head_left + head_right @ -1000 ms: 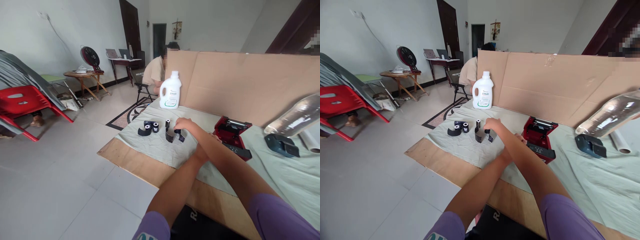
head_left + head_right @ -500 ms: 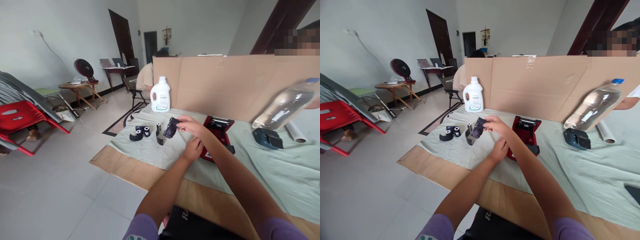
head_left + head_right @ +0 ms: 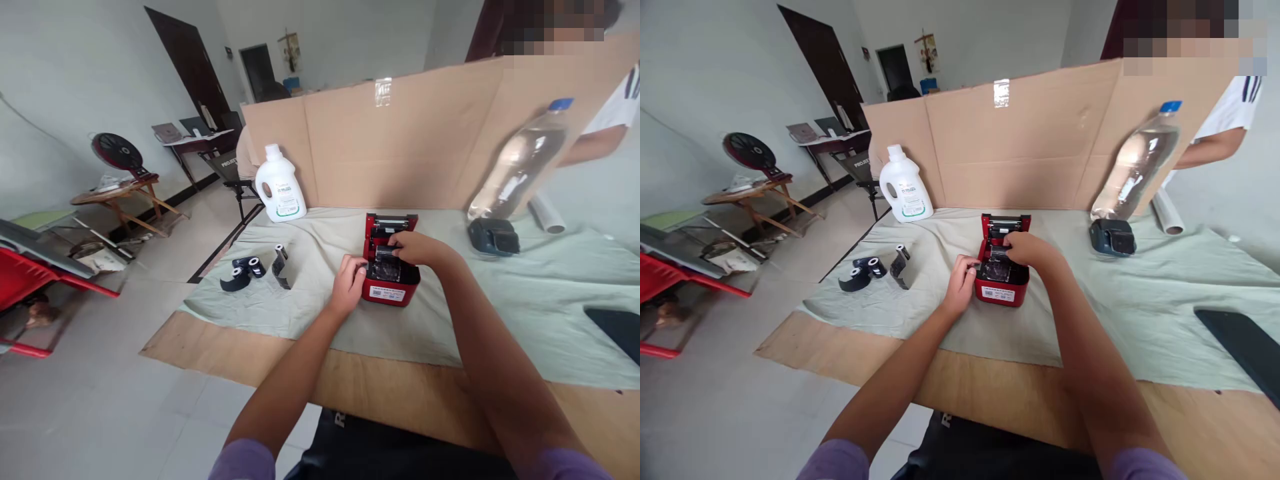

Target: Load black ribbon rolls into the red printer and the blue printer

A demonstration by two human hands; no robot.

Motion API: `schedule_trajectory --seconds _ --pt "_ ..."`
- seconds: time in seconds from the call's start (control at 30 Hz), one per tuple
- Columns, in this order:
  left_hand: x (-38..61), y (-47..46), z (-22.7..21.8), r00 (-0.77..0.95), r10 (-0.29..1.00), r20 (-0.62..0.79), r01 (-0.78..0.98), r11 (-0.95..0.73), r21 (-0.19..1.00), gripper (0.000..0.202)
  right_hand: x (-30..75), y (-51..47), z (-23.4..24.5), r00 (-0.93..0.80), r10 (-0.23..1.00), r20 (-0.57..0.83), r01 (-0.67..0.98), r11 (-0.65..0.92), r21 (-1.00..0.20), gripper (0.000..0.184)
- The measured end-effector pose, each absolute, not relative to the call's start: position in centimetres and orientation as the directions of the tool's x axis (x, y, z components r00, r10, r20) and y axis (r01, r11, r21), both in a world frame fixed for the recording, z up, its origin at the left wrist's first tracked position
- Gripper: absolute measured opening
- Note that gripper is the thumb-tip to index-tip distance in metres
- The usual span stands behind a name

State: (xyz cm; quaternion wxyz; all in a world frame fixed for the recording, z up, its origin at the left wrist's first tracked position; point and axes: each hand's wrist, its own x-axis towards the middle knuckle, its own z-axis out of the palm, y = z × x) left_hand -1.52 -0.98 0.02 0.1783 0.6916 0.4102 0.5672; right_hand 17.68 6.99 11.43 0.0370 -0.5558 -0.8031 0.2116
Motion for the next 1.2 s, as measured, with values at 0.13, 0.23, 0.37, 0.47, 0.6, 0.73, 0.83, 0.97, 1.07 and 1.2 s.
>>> schedule_trajectory --seconds 0.13,0.23,0.37,0.47,0.6,0.73,0.83,0.97,1.07,1.2 --pt "-1.6 -1.4 0.4 0.034 0.76 0.649 0.455 -0.59 0.667 0.037 15.5 6.1 11.0 -0.31 0.942 -0.13 0.942 0.287 -0.172 0.033" --pt "-1.4 -1.9 0.9 0.109 0.724 0.681 0.586 -0.6 0.544 0.039 14.6 5.8 10.4 -0.298 0.947 -0.117 0.952 0.286 -0.11 0.033" --pt "-0.7 -2.5 1.8 0.245 0.695 0.676 0.67 -0.625 0.4 0.033 15.4 5.9 11.0 -0.318 0.94 -0.121 0.933 0.288 -0.216 0.027" --pt "-0.4 -2.8 2.4 0.256 0.696 0.671 0.696 -0.614 0.372 0.03 17.7 6.2 12.6 -0.429 0.894 -0.126 0.841 0.345 -0.417 0.014" --pt "-0.3 -3.0 2.7 0.262 0.672 0.693 0.706 -0.623 0.337 0.029 21.1 7.0 13.6 -0.269 0.96 0.079 0.798 0.268 -0.54 0.027" --pt "-0.2 -3.0 2.5 0.242 0.637 0.732 0.719 -0.625 0.306 0.028 21.7 8.6 11.3 0.119 0.936 0.33 0.638 0.183 -0.748 0.026" --pt "-0.1 -3.0 2.3 0.227 0.608 0.761 0.733 -0.621 0.277 0.027 20.5 9.6 9.2 0.167 0.952 0.257 0.351 0.186 -0.918 0.033" --pt "-0.1 -3.0 2.2 0.22 0.55 0.806 0.743 -0.63 0.227 0.024 19.5 9.2 7.8 0.162 0.96 0.23 0.109 0.214 -0.971 0.022" --pt "0.0 -3.1 2.0 0.216 0.531 0.819 0.743 -0.634 0.216 0.02 20.0 7.9 6.5 0.095 0.942 0.322 0.131 0.308 -0.942 0.016" --pt "0.1 -3.1 1.5 0.246 0.523 0.816 0.736 -0.649 0.194 0.016 21.1 6.1 3.3 -0.03 0.958 0.286 0.109 0.288 -0.951 0.054"
